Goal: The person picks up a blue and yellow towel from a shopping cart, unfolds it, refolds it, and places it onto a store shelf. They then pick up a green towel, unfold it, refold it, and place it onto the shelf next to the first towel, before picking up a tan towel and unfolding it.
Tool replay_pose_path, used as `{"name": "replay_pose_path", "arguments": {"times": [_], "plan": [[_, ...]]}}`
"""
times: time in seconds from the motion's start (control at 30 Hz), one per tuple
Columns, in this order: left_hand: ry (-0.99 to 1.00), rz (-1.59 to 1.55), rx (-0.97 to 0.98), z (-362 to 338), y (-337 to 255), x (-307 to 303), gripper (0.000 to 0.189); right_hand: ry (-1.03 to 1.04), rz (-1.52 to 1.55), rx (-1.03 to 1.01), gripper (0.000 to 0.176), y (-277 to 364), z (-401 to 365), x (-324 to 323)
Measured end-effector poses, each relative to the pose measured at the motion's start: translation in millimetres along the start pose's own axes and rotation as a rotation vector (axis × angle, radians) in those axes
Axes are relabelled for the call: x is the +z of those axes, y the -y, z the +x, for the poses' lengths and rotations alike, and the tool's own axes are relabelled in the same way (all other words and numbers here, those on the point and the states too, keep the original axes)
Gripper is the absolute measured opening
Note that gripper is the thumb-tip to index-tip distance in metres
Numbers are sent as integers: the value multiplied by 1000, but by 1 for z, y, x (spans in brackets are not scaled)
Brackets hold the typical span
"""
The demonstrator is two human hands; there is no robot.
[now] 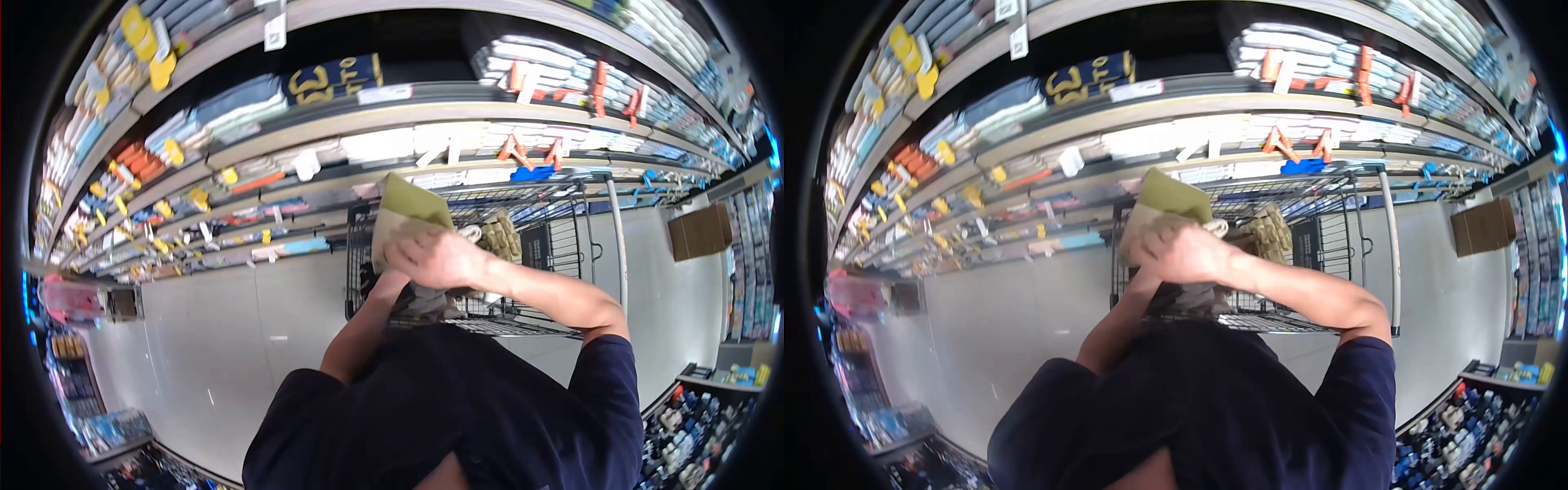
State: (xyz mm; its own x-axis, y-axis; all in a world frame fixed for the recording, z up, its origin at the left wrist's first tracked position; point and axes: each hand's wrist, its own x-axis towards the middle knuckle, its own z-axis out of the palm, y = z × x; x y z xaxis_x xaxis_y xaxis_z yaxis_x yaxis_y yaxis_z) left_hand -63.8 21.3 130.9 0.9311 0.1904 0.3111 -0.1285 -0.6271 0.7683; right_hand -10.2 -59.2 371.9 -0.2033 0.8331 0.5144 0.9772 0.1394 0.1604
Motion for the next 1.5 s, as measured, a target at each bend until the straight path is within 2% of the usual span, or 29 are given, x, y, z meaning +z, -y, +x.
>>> {"name": "replay_pose_path", "arguments": {"times": [0.07, 0.1, 0.13, 0.33, 0.43, 0.47, 0.5, 0.7, 0.73, 0.8, 0.83, 0.87, 0.9, 0.93, 0.97, 1.0, 1.07, 1.1, 1.13, 1.17, 1.2, 1.23, 1.27, 1.3, 1.33, 1.37, 1.4, 1.43, 1.5], "plan": [[-1398, -1076, 99, 25, -38, 66, 52, 139, -23, -85, 31, 32, -17, 4], [-1414, -1068, 97, 24, -39, 60, 52, 178, 48, -93, 35, 42, -23, 4], [-1382, -1124, 79, 28, -35, 50, 52, 148, 86, -103, 23, 49, -25, 5], [-1107, -1475, -64, 20, -35, 9, 52, 138, 248, -72, 20, 44, -21, -13], [-940, -1645, -113, 24, -39, -9, 52, 106, 292, 42, 19, 13, 3, -28], [-876, -1698, -128, 42, -39, -12, 52, 192, 293, 104, 23, -3, 10, -27], [-808, -1750, -135, 47, -46, -15, 52, 111, 312, 152, 29, -20, 19, -26], [-389, -2021, -152, 45, -66, -59, 52, 206, 180, 286, 32, -99, 42, 21], [-327, -2060, -156, 45, -69, -66, 52, 205, 174, 275, 32, -101, 43, 30], [-211, -2132, -170, 50, -74, -77, 52, 44, -27, 387, 29, -95, 43, 43], [-158, -2165, -173, 49, -75, -84, 52, 125, 31, 550, 31, -83, 42, 41], [-105, -2198, -180, 51, -78, -89, 52, 129, 37, 534, 31, -70, 42, 38], [-119, -2198, -178, 50, -82, -94, 52, 29, -21, 587, 34, -55, 40, 34], [-165, -1640, -57, 51, -88, -100, 54, -72, -81, 644, 39, -40, 35, 31], [-185, -1080, 47, 51, -90, -102, 57, -48, -29, 709, 44, -26, 28, 32], [-170, -1081, 42, 47, -82, -99, 57, 31, -1, 795, 53, -13, 22, 30], [-100, -796, -23, 45, -57, -89, 56, 9, 131, 1017, 63, -3, 3, 49], [-48, -1745, -250, 50, -49, -84, 56, 89, 237, 1181, 66, -4, -7, 54], [-54, -1735, -394, 57, -57, -87, 55, 75, 215, 1215, 66, -6, -12, 58], [11, -1543, -475, 66, -63, -82, 58, -330, 771, 1322, 64, -10, -18, 64], [75, -1349, -540, 74, -70, -74, 62, -773, 1318, 1311, 63, -16, -31, 69], [124, -1353, -541, 79, -74, -68, 62, -874, 1536, 1365, 63, -23, -53, 77], [110, -726, -122, 85, -78, -64, 62, -1010, 1776, 1278, 61, -22, -65, 68], [68, -100, 296, 92, -84, -56, 62, -1186, 1901, 1203, 60, -25, -74, 67], [119, -259, -57, 91, -140, -75, 58, -1360, 2024, 1111, 59, -26, -85, 71], [198, -81, 28, 90, -154, -78, 57, -1399, 2251, 897, 59, -25, -84, 55], [265, 100, 119, 90, -162, -79, 55, -1642, 2376, 1106, 60, -20, -82, 37], [205, 250, 212, 89, -169, -75, 52, -1662, 2355, 1098, 60, -18, -87, 36], [199, 357, 269, 93, -183, -74, 54, -1582, 2287, 1015, 63, -14, -95, 37]]}}
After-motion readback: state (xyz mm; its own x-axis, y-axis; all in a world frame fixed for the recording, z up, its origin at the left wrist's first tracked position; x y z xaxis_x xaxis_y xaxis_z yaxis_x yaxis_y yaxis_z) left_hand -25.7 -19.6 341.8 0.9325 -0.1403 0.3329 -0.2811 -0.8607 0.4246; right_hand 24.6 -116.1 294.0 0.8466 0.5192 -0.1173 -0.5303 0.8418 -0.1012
